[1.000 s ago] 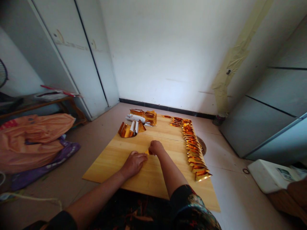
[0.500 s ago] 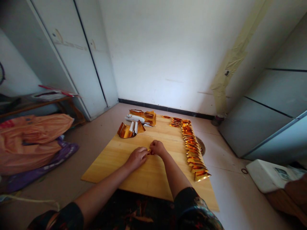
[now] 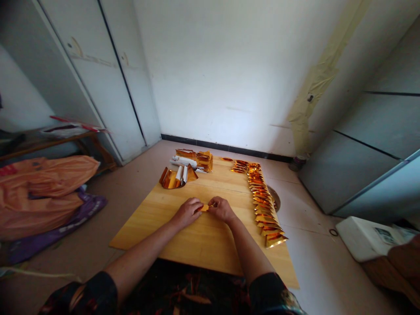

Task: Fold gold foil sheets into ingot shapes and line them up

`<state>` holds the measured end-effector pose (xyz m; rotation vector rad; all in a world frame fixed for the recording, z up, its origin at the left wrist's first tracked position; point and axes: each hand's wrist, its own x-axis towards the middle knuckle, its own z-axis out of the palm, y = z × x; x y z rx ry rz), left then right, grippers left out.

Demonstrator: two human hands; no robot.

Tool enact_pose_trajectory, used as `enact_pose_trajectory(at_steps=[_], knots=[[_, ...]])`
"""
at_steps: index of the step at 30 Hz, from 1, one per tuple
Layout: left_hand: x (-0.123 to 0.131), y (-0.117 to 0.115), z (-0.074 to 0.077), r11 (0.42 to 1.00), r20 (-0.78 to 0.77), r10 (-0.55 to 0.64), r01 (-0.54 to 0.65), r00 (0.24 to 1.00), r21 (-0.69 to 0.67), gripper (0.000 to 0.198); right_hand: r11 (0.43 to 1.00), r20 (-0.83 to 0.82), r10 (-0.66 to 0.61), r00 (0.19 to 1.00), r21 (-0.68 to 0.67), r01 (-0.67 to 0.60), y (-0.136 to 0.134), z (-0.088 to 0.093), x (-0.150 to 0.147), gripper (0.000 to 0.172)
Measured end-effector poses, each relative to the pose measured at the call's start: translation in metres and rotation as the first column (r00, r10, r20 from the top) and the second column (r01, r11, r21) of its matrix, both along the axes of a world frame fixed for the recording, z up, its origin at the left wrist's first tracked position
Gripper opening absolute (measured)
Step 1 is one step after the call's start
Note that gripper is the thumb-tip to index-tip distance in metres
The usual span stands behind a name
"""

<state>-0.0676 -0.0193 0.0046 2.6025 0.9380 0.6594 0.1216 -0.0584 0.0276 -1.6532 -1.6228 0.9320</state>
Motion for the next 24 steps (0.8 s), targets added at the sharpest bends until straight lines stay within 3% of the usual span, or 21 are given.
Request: enact_pose_trajectory(at_steps=[8, 24], knots=[[0.001, 0.000, 0.000, 1.000, 0.019, -0.003, 0.003, 1.000, 0.014, 0.016, 0.956, 0.267, 0.154, 0.951, 0.203, -0.212, -0.003, -0.002, 0.004, 0.015], [0.003, -0.001, 0.000, 0.999, 0.042, 0.031, -0.030, 0.999, -0.034, 0.022, 0.911, 0.306, 0.163, 0.938, 0.319, -0.262, -0.006, -0.013, 0.012, 0.008]])
